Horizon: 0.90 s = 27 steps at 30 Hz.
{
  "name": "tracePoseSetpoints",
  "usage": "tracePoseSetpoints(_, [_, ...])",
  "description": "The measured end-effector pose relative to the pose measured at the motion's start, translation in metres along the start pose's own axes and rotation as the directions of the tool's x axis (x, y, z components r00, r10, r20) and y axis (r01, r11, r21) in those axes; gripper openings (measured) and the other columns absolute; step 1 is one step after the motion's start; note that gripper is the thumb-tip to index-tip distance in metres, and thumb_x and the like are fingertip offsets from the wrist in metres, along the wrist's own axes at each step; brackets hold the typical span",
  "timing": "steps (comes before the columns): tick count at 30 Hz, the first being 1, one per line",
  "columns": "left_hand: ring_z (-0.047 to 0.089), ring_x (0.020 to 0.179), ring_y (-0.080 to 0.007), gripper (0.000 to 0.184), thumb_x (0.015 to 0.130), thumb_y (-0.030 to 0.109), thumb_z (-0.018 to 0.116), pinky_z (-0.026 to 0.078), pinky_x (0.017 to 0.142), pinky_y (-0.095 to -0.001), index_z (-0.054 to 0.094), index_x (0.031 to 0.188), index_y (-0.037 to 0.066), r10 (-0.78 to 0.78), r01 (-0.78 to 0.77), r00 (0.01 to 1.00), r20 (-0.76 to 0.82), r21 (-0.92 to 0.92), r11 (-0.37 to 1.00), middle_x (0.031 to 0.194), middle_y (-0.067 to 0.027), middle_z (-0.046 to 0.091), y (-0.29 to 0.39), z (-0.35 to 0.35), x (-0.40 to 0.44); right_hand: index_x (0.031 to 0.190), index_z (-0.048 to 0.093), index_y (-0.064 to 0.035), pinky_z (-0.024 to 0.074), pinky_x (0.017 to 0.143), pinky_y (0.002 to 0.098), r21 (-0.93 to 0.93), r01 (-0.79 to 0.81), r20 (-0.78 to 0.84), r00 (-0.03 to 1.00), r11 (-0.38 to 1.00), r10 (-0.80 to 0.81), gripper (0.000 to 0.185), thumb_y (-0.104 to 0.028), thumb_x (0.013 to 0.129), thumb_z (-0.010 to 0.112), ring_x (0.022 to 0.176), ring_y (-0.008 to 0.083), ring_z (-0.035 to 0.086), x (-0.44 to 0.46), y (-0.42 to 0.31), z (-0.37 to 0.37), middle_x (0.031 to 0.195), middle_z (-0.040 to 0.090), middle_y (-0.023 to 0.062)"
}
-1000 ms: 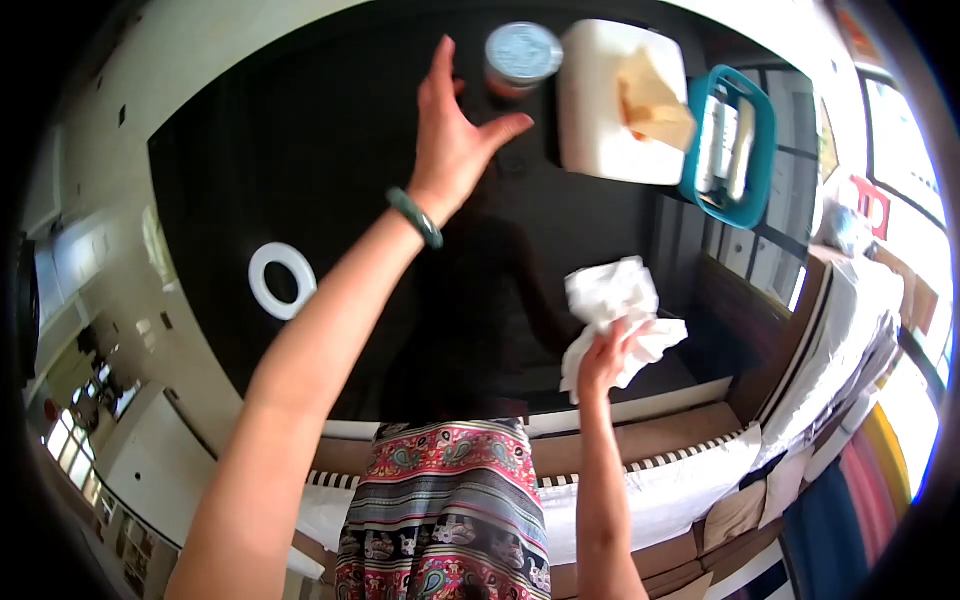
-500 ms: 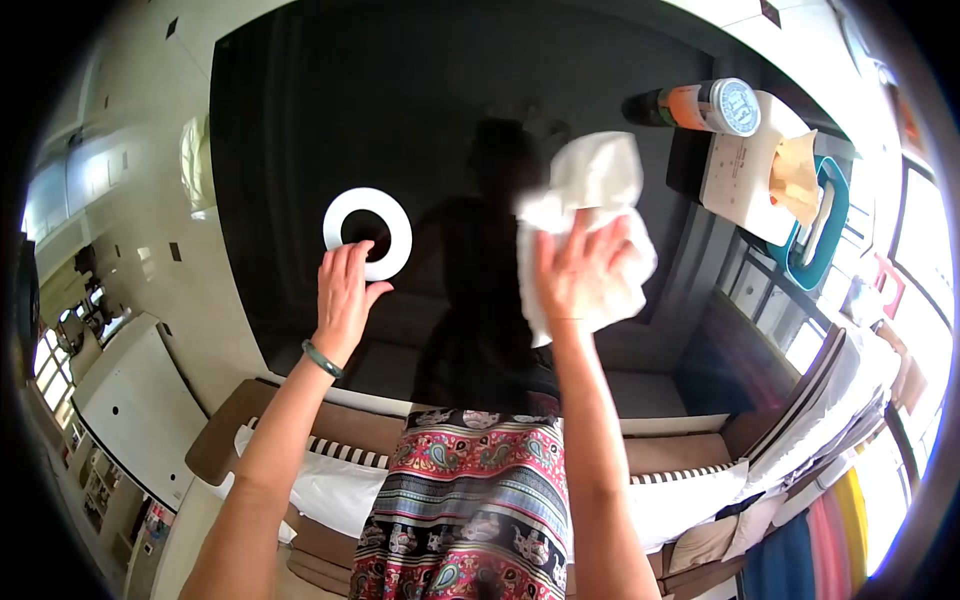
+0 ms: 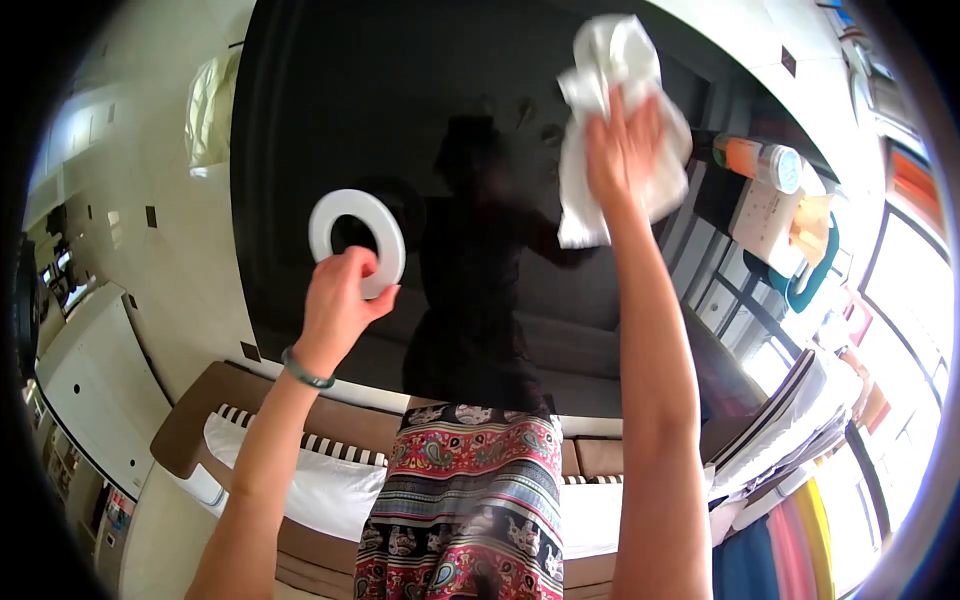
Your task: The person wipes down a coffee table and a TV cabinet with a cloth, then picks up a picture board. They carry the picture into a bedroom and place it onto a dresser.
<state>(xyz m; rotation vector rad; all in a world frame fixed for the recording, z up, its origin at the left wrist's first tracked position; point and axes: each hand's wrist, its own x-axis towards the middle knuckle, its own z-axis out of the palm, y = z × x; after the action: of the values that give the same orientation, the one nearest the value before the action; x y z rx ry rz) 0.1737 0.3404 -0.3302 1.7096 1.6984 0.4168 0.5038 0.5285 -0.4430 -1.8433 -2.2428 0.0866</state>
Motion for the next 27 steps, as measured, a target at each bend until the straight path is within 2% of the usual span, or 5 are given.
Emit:
tracePoseSetpoints(6, [0.054,0.08,-0.012,0.027,0.079,0.0,0.07,0.047,0.075,-0.028,0.054,0.1,0.003,-0.425,0.358,0.881,-0.208,-0.295,0.886,0.087,-0.0016,0.056,0.003,-0.066,-0.074,0.143,0.042,-0.0164,0.0387,0.097,0.0487,0.001,0.333,0.581,0.767,0.943,-0.272,0.054,-0.028,0.09,0.048,0.12,0.0296,0.048,-0.051,-0.236,-0.02,0.138,0.046,0.0178])
tracePoseSetpoints(12, [0.051,0.083,-0.0107,0.03,0.08,-0.008,0.067,0.05,0.068,-0.0228,0.046,0.1,0.002,-0.697,0.46,0.712,-0.088,-0.692,0.557,0.092,-0.005,0.054,0.001,-0.108,-0.129,0.132,0.056,-0.0254,0.0393,0.098,0.0487,0.469,0.477,0.629,0.411,0.744,-0.66,0.05,-0.031,0.083,0.06,0.133,0.0231,0.039,-0.282,-0.154,-0.068,0.148,0.038,0.0049])
tracePoseSetpoints(16, [0.052,0.073,-0.009,0.03,0.083,-0.005,0.065,0.047,0.059,-0.0204,0.044,0.103,0.003,-0.737,0.439,0.675,-0.028,-0.788,0.432,0.095,-0.0061,0.054,-0.017,-0.115,-0.173,0.14,0.045,-0.0256,0.032,0.104,0.0555,-0.196,0.36,0.821,0.569,0.912,-0.048,0.064,-0.029,0.078,0.063,0.132,0.0372,0.038,-0.155,-0.073,-0.058,0.146,0.034,0.0166])
tracePoseSetpoints(19, [0.052,0.075,-0.0091,0.029,0.085,-0.003,0.066,0.046,0.059,-0.019,0.044,0.104,0.004,-0.718,0.413,0.693,-0.062,-0.783,0.466,0.094,-0.0053,0.055,-0.027,-0.111,-0.194,0.149,0.034,-0.022,0.0103,0.115,0.0571,-0.08,0.211,0.187,0.963,0.974,-0.193,0.063,-0.037,0.09,0.05,0.146,0.0373,0.015,-0.023,-0.079,-0.004,0.153,0.025,0.0231])
tracePoseSetpoints(27, [0.055,0.087,-0.0116,0.025,0.09,0.013,0.066,0.047,0.084,-0.0282,0.047,0.105,0.006,-0.747,0.383,0.651,-0.137,-0.79,0.479,0.097,-0.0049,0.058,-0.032,-0.114,-0.201,0.122,0.055,-0.0034,0.0504,0.083,0.0484,0.128,0.282,0.647,0.703,0.951,-0.295,0.042,-0.027,0.087,0.051,0.084,0.0323,0.063,-0.037,-0.352,0.018,0.107,0.063,0.0164])
